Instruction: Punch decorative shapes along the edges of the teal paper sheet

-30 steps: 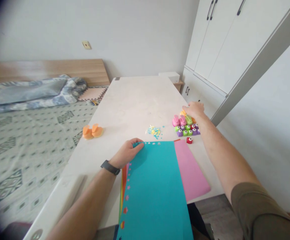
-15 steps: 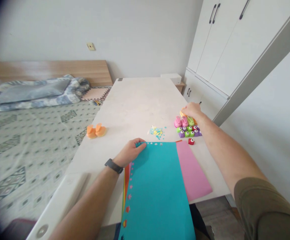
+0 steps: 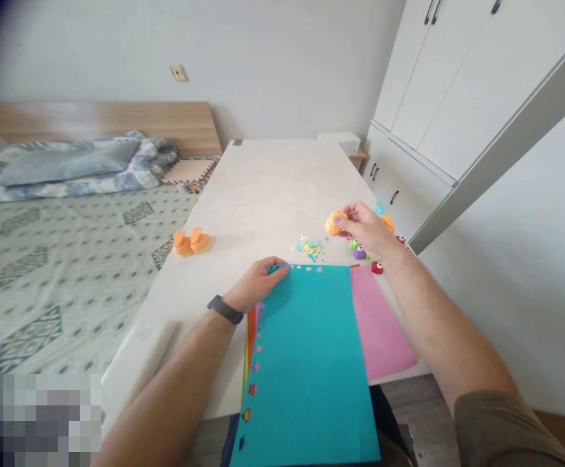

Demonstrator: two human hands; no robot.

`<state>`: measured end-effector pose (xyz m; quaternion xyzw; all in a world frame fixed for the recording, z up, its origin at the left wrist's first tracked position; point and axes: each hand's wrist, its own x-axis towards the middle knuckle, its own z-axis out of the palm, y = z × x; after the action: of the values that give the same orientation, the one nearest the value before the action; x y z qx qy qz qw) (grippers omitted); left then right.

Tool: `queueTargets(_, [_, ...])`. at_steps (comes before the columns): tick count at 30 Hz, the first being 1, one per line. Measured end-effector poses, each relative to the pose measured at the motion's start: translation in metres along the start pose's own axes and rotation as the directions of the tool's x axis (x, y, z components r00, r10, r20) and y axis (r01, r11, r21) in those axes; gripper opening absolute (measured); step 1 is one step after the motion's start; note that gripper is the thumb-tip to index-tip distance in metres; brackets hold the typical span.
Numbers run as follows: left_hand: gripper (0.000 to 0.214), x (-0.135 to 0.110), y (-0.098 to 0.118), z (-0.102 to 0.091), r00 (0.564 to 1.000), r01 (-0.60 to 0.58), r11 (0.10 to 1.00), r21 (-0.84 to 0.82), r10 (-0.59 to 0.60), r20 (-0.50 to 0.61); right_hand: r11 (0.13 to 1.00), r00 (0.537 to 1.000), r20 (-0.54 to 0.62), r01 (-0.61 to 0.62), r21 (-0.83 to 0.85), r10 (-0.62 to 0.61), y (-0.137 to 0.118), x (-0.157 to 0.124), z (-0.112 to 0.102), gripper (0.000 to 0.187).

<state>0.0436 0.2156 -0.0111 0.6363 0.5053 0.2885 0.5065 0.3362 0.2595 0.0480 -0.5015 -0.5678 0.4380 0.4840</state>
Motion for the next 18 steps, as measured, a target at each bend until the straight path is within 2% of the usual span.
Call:
queueTargets(3, [0.037, -0.001, 0.002, 0.000, 1.000, -0.003, 1.000, -0.003, 0.003, -0.011, 0.993, 0.993, 0.105, -0.069, 0.098, 0.059, 0.015, -0.020, 0.009, 0.049])
queueTargets(6, [0.037, -0.002, 0.005, -0.002, 1.000, -0.001, 1.000, -0.009, 0.001, -0.023, 0.985, 0.985, 0.121, -0.133, 0.112, 0.119, 0.031, -0.027, 0.008, 0.056])
queueTargets(10, [0.038, -0.003, 0.007, -0.003, 0.999, 0.003, 1.000, -0.025, -0.004, -0.034, 0.968, 0.970, 0.165, -0.203, 0.148, 0.179, 0.039, -0.032, 0.003, 0.050])
queueTargets(18, [0.039, -0.004, 0.008, -0.003, 0.998, 0.004, 1.000, -0.014, -0.005, -0.057, 0.963, 0.978, 0.144, -0.178, 0.200, 0.151, 0.036, -0.035, 0.004, 0.045])
